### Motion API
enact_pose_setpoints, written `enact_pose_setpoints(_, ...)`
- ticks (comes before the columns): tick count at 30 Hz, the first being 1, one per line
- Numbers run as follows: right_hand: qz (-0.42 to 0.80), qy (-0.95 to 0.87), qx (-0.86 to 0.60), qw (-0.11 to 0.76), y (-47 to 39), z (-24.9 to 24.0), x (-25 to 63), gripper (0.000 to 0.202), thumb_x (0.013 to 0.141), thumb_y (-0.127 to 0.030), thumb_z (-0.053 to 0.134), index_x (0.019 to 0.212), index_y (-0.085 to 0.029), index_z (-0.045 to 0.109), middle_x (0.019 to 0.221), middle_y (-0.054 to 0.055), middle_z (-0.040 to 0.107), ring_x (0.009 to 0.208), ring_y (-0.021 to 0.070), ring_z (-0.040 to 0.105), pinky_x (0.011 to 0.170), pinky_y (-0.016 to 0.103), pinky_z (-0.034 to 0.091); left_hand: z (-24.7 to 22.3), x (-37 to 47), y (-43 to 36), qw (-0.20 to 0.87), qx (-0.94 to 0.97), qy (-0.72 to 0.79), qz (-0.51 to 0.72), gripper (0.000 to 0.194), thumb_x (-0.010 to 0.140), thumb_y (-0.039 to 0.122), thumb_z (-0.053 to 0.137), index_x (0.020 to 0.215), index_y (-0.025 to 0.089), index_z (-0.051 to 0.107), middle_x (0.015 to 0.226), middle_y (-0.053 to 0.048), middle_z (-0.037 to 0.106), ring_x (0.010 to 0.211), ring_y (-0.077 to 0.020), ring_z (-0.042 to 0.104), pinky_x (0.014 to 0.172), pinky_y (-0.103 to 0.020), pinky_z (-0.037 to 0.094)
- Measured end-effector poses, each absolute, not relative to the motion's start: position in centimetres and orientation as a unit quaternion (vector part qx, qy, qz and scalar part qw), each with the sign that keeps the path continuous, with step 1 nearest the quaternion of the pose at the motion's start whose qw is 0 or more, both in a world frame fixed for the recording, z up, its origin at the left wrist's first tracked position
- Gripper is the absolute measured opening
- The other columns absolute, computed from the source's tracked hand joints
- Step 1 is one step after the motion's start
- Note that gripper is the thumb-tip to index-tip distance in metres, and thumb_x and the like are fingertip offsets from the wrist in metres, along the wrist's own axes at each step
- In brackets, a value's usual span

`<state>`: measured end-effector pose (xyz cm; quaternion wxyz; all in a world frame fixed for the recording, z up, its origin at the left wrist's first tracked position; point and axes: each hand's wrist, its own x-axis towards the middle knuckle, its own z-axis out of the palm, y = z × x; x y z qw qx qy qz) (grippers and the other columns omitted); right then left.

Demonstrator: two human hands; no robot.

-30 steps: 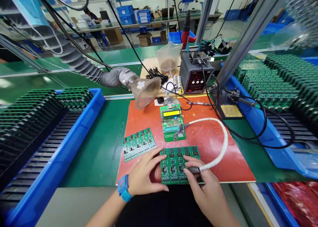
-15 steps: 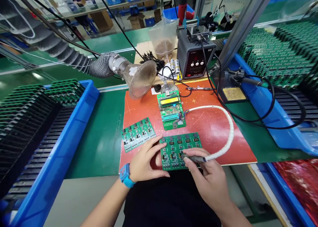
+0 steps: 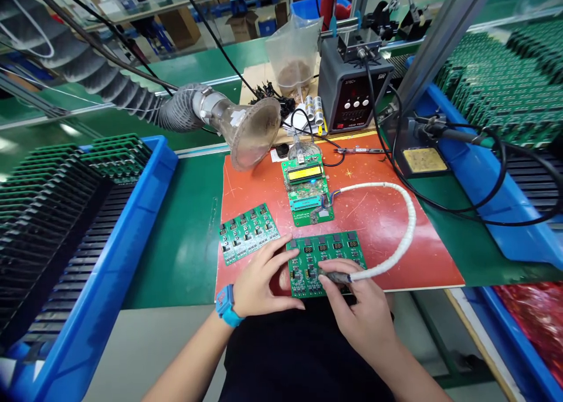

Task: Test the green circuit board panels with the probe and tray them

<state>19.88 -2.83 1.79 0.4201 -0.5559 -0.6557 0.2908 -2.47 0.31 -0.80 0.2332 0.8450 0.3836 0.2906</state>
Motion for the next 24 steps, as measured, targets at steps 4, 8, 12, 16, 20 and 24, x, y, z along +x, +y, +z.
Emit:
enact_pose_setpoints(4,0.278,-0.666,-0.557,0.412,-2.61,2.03,19.63,0.011,0.092,-0.029,0.061,0.099,-0.024,0.067,0.097,0.006,0.073,0.088,0.0227,0.071,0.076,0.033,0.061,-0.78,-2.48,0.28,0.234,0.846,0.383,0.288,0.091,0.071,0.07,0.07,0.142,0.022,0.041,0.148,-0.019,0.043,0.134,-0.0335,0.047,0.107,-0.051,0.046)
enact_pose_setpoints(8,0.257,-0.673,-0.549,0.424,-2.41,2.15,19.2,0.007,0.092,-0.025,0.06,0.096,-0.024,0.065,0.093,0.005,0.072,0.083,0.0205,0.072,0.061,0.025,0.059,-0.82,-2.53,0.31,0.235,0.846,0.389,0.279,0.092,0.07,0.07,0.072,0.143,0.024,0.039,0.146,-0.019,0.044,0.133,-0.035,0.048,0.106,-0.053,0.046)
enact_pose_setpoints(12,0.259,-0.673,-0.542,0.431,-2.41,2.16,19.25,0.006,0.091,-0.021,0.06,0.096,-0.025,0.063,0.092,0.004,0.071,0.082,0.0186,0.071,0.061,0.023,0.058,-0.86,-2.51,0.37,0.229,0.848,0.387,0.28,0.092,0.07,0.07,0.071,0.142,0.023,0.039,0.145,-0.02,0.045,0.133,-0.0352,0.049,0.105,-0.053,0.047)
enact_pose_setpoints(16,0.278,-0.676,-0.536,0.423,-2.48,2.06,19.7,0.008,0.093,-0.023,0.06,0.099,-0.025,0.064,0.095,0.004,0.071,0.088,0.0188,0.07,0.073,0.026,0.059,-0.84,-2.46,0.38,0.229,0.847,0.387,0.283,0.09,0.071,0.071,0.07,0.141,0.022,0.041,0.145,-0.02,0.045,0.132,-0.0344,0.05,0.105,-0.052,0.048)
enact_pose_setpoints(20,0.292,-0.672,-0.538,0.416,-2.42,1.93,19.89,0.008,0.093,-0.025,0.06,0.099,-0.025,0.065,0.096,0.003,0.072,0.09,0.0196,0.07,0.077,0.028,0.059,-0.87,-2.49,0.37,0.23,0.847,0.388,0.282,0.091,0.07,0.071,0.071,0.141,0.022,0.041,0.145,-0.02,0.045,0.132,-0.0344,0.05,0.105,-0.052,0.047)
enact_pose_setpoints(24,0.304,-0.668,-0.541,0.411,-2.37,1.83,19.9,0.007,0.093,-0.026,0.06,0.099,-0.025,0.065,0.097,0.004,0.072,0.089,0.0193,0.07,0.075,0.027,0.059,-0.91,-2.54,0.35,0.232,0.846,0.39,0.279,0.091,0.07,0.072,0.07,0.141,0.023,0.04,0.146,-0.019,0.045,0.133,-0.0346,0.049,0.105,-0.053,0.047)
